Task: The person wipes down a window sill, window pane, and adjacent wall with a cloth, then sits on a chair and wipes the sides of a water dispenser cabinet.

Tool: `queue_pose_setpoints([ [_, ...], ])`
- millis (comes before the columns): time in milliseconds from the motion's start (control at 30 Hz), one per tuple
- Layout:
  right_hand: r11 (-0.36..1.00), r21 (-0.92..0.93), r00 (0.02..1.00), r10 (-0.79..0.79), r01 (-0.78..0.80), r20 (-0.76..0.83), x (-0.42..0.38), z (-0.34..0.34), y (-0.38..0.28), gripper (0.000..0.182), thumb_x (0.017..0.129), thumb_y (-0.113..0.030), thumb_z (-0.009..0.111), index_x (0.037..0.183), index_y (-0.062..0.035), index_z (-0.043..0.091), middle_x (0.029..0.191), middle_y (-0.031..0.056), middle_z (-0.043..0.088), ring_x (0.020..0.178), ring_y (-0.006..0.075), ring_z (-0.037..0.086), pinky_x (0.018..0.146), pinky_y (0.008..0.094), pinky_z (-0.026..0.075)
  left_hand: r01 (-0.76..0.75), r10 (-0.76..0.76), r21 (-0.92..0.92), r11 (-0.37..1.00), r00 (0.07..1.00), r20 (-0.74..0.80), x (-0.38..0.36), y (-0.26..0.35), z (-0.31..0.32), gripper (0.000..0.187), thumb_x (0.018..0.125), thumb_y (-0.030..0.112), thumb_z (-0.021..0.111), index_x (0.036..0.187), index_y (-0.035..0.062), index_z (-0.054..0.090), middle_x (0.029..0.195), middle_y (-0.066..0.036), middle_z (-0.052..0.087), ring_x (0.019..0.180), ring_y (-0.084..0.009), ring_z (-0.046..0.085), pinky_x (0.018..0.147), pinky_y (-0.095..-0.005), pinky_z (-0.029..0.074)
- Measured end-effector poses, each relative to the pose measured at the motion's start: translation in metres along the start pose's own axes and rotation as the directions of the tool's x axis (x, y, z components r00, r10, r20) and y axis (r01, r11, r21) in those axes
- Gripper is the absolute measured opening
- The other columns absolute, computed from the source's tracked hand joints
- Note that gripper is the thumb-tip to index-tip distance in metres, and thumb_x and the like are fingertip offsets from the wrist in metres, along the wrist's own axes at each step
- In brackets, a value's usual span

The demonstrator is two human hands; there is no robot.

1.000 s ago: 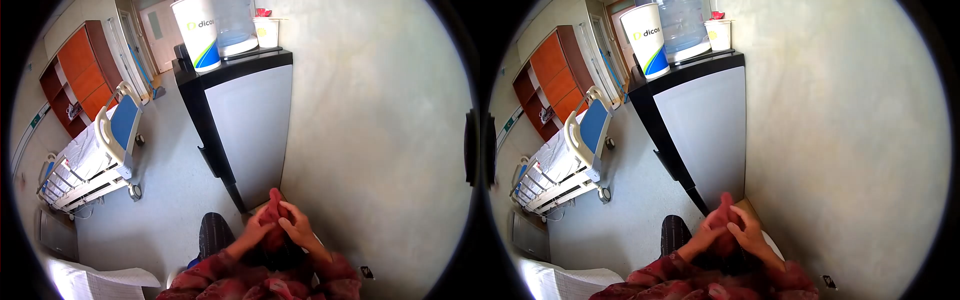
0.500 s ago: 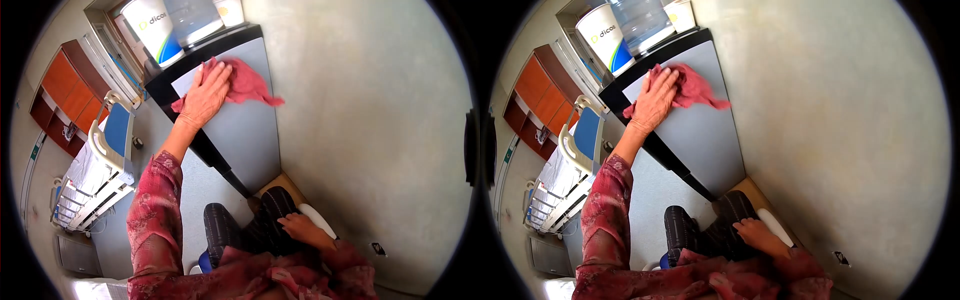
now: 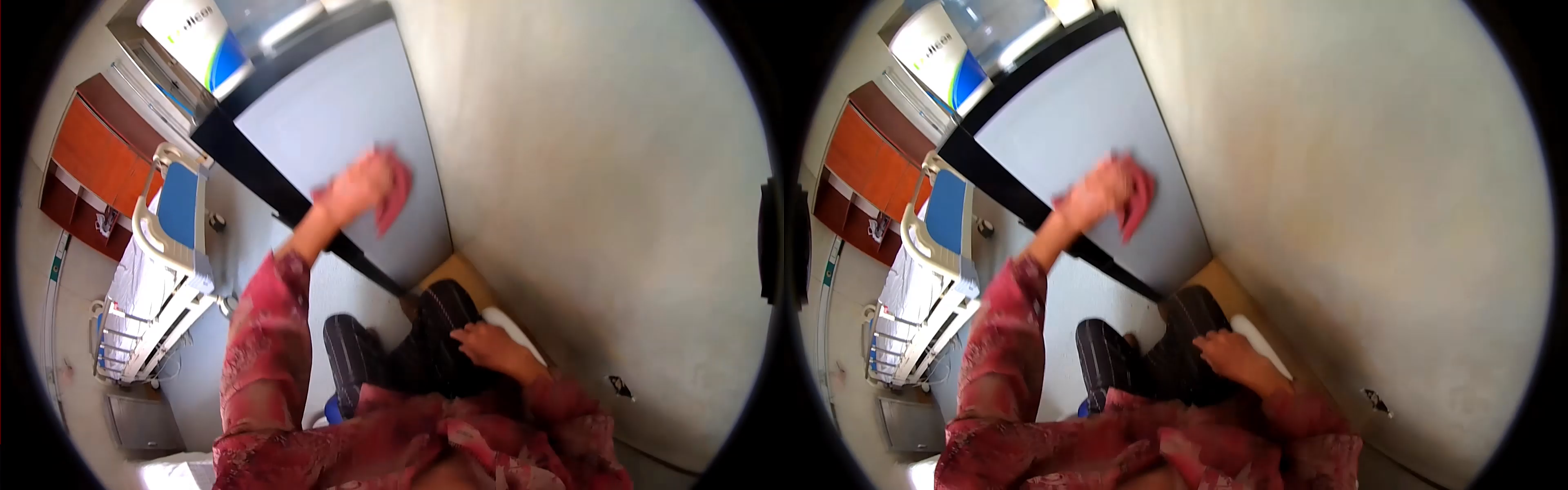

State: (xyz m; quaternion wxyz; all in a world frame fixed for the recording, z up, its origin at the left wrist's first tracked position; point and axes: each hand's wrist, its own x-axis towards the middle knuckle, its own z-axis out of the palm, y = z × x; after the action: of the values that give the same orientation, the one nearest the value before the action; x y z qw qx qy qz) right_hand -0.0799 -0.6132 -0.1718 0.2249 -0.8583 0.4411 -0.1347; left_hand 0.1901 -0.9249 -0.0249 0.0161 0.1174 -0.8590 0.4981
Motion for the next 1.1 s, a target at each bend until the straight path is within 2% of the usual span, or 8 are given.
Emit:
queue_pose_setpoints([
  [100, 1.000, 0.017, 0.999, -0.021, 0.021, -0.049, 0.000, -0.003, 0.000, 0.028, 0.088, -0.017, 0.070, 0.114, -0.0094, 0.064, 0.099, 0.0137, 0.068, 0.090, 0.0345, 0.067, 0.076, 0.0452, 0.057, 0.220, -0.241, -0.121, 0.968, 0.949, -0.203, 0.060, -0.071, -0.030, 0.035, 0.084, 0.011, 0.063, 0.119, 0.0062, 0.065, 0.131, -0.012, 0.062, 0.136, -0.0315, 0.050, 0.119, -0.0491, 0.034],
  [167, 0.999, 0.013, 0.999, 0.030, -0.030, 0.019, 0.004, -0.006, -0.004, 0.025, 0.087, -0.016, 0.070, 0.110, -0.0090, 0.064, 0.101, 0.0132, 0.067, 0.092, 0.0342, 0.066, 0.078, 0.0444, 0.056, 0.341, -0.353, -0.099, 0.935, 0.925, -0.139, 0.084, -0.087, -0.045, 0.037, 0.087, 0.015, 0.061, 0.123, 0.0089, 0.066, 0.130, -0.008, 0.062, 0.135, -0.0279, 0.050, 0.120, -0.0491, 0.031],
  [233, 1.000, 0.014, 1.000, 0.025, -0.025, -0.008, 0.005, -0.005, -0.005, 0.023, 0.087, -0.014, 0.070, 0.108, -0.0085, 0.063, 0.099, 0.0130, 0.066, 0.092, 0.0344, 0.066, 0.078, 0.0448, 0.056, 0.281, -0.222, 0.084, 0.956, 0.881, -0.418, 0.102, -0.087, -0.035, 0.018, 0.084, 0.021, 0.062, 0.095, 0.0078, 0.068, 0.102, -0.009, 0.065, 0.112, -0.0287, 0.059, 0.105, -0.0443, 0.045],
  [300, 0.998, 0.032, 0.999, 0.050, -0.050, 0.016, 0.006, -0.010, -0.010, 0.022, 0.087, -0.013, 0.069, 0.108, -0.0082, 0.063, 0.098, 0.0126, 0.066, 0.092, 0.0341, 0.065, 0.077, 0.0451, 0.056, 0.294, -0.285, -0.013, 0.956, 0.915, -0.285, 0.090, -0.054, 0.006, 0.031, 0.087, 0.023, 0.057, 0.111, 0.0065, 0.066, 0.121, -0.012, 0.061, 0.127, -0.0318, 0.052, 0.118, -0.0500, 0.033],
  [433, 0.996, 0.034, 0.996, 0.085, -0.085, 0.003, 0.009, -0.010, -0.014, 0.024, 0.086, -0.008, 0.067, 0.110, -0.0075, 0.063, 0.094, 0.0117, 0.063, 0.090, 0.0334, 0.063, 0.076, 0.0457, 0.055, 0.291, -0.309, -0.126, 0.948, 0.937, -0.164, 0.081, 0.004, 0.032, 0.021, 0.091, 0.020, 0.060, 0.104, 0.0061, 0.070, 0.112, -0.011, 0.067, 0.112, -0.0270, 0.060, 0.105, -0.0451, 0.046],
  [500, 0.995, 0.053, 0.996, 0.086, -0.087, 0.011, 0.010, -0.011, -0.014, 0.027, 0.085, -0.006, 0.067, 0.112, -0.0075, 0.062, 0.093, 0.0115, 0.062, 0.089, 0.0332, 0.062, 0.075, 0.0455, 0.054, 0.228, -0.191, -0.194, 0.954, 0.963, 0.190, 0.070, 0.046, 0.054, 0.038, 0.089, 0.019, 0.058, 0.125, 0.0108, 0.067, 0.128, -0.006, 0.063, 0.134, -0.0243, 0.050, 0.122, -0.0480, 0.029],
  [567, 0.994, 0.064, 0.996, 0.087, -0.087, 0.011, 0.013, -0.012, -0.012, 0.030, 0.083, -0.005, 0.066, 0.113, -0.0074, 0.062, 0.093, 0.0114, 0.061, 0.089, 0.0329, 0.062, 0.075, 0.0453, 0.054, 0.156, -0.151, -0.179, 0.971, 0.988, 0.046, 0.054, 0.089, 0.093, 0.037, 0.090, 0.022, 0.058, 0.125, 0.0116, 0.067, 0.126, -0.005, 0.064, 0.131, -0.0227, 0.051, 0.122, -0.0480, 0.029],
  [1100, 0.962, 0.141, 0.969, 0.219, -0.233, 0.110, 0.046, -0.030, 0.003, 0.042, 0.086, -0.008, 0.070, 0.127, -0.0045, 0.063, 0.093, 0.0111, 0.061, 0.086, 0.0297, 0.061, 0.076, 0.0398, 0.054, 0.208, -0.050, -0.613, 0.762, 0.963, 0.265, -0.048, 0.367, 0.265, 0.036, 0.088, 0.028, 0.060, 0.111, 0.0048, 0.074, 0.131, -0.008, 0.061, 0.139, -0.0289, 0.041, 0.122, -0.0378, 0.026],
])
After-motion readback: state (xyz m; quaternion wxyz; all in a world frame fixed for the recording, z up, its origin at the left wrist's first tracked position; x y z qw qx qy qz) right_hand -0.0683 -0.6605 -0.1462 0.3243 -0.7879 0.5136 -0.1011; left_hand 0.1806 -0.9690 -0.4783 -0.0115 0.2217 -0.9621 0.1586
